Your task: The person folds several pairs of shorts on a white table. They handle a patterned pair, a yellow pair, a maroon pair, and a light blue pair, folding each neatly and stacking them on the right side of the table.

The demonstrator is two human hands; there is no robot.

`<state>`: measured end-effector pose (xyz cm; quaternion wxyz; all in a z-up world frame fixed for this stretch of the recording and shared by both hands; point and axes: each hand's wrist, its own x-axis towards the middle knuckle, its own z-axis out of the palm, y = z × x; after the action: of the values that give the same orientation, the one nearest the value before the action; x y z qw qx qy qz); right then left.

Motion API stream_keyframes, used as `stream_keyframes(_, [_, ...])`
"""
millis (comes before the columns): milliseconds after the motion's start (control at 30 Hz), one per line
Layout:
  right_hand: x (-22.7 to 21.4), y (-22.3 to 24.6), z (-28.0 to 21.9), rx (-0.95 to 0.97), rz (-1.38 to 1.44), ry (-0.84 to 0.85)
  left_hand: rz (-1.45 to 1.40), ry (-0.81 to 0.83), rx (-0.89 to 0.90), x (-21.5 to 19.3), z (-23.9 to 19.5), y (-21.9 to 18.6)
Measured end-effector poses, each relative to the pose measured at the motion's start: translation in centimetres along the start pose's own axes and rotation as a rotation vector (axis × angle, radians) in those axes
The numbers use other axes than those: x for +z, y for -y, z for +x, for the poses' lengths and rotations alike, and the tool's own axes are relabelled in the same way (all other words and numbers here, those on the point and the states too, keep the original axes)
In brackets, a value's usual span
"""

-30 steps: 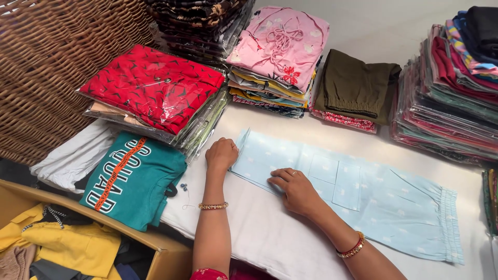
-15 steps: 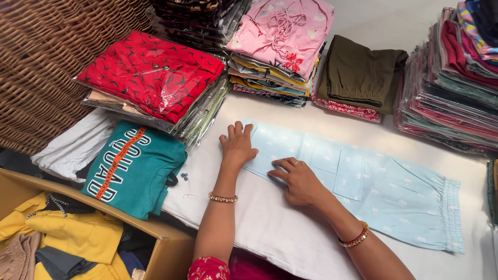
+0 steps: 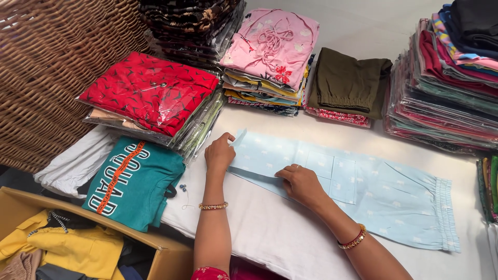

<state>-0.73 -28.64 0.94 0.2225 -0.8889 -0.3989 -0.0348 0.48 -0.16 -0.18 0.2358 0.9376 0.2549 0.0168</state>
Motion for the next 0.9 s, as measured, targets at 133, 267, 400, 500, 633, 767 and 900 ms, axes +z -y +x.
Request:
stream_keyframes(133, [0.2,0.3,0.0,0.041,-0.032,0.057,-0.021,0.02,-0.005,0.1,0.0,0.4])
stream_keyframes(267, [0.2,0.6,0.0,0.021,-0.072,0.104,0.028,0.064,-0.025,0.2,0.1,0.8])
stream_keyframes(400, [-0.6,1.3,0.1,-0.021,-0.045,0.231,0.084,0.012,-0.007,-0.5,-0.4,-0.2])
stream_keyframes(500, [-2.3,3.3,0.2,-0.047,-0.008,0.378,0.119,-0.064,0.032,0.0,-0.4,-0.7])
stream_keyframes(633, [1.4,2.6,-0.7,-0.266,-0.01,0.277,0.104,-0.019,0.015,1.6,0.9,-0.1])
stream_keyframes(767, [2.4,2.5,-0.9,-0.258,-0.005,0.389,0.084,-0.02,-0.011,3.5,2.1,0.8])
stream_keyframes(900, [2.3,2.6,-0.8,-0.233,0.005,0.416,0.013,-0.118,0.011,2.2,1.2,0.0])
